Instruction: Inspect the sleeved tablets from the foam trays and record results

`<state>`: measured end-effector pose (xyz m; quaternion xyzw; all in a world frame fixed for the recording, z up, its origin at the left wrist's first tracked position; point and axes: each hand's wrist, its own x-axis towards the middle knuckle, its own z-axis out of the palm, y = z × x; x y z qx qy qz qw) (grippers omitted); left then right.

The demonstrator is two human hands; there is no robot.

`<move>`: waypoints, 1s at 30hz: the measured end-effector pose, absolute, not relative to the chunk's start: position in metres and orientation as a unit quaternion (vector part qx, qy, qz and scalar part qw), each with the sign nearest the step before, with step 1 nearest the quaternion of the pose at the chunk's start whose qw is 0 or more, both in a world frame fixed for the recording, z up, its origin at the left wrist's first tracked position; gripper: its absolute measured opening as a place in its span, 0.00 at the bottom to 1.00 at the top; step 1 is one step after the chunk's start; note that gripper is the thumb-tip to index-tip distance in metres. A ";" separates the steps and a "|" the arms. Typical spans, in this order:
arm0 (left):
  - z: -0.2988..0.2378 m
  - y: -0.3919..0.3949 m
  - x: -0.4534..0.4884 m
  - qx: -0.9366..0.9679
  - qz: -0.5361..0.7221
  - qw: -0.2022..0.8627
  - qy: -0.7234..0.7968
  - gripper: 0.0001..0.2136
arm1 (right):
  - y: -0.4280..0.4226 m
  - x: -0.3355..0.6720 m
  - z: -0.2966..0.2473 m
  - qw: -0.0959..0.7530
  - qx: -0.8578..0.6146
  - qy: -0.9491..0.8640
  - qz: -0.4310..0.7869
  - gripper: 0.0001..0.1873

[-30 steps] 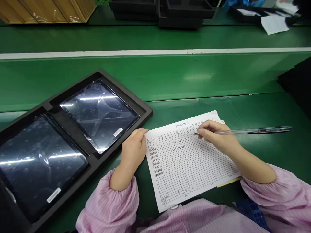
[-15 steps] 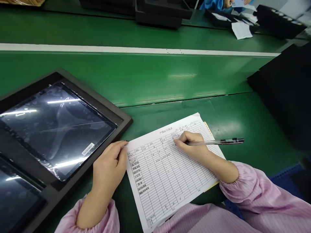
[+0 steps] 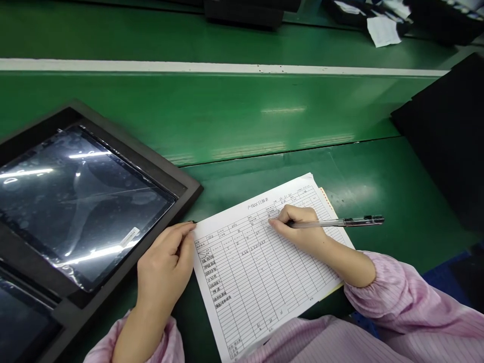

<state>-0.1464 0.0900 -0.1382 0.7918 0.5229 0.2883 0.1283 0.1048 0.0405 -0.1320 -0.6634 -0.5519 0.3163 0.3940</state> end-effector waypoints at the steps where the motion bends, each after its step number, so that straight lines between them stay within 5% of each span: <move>1: -0.138 0.090 -0.146 0.792 0.290 0.128 0.522 0.11 | 0.041 0.105 -0.132 0.393 -0.663 -0.553 0.317 0.17; 30: -0.134 0.085 -0.146 0.778 0.284 0.161 0.536 0.13 | 0.036 0.107 -0.132 0.379 -0.674 -0.572 0.272 0.18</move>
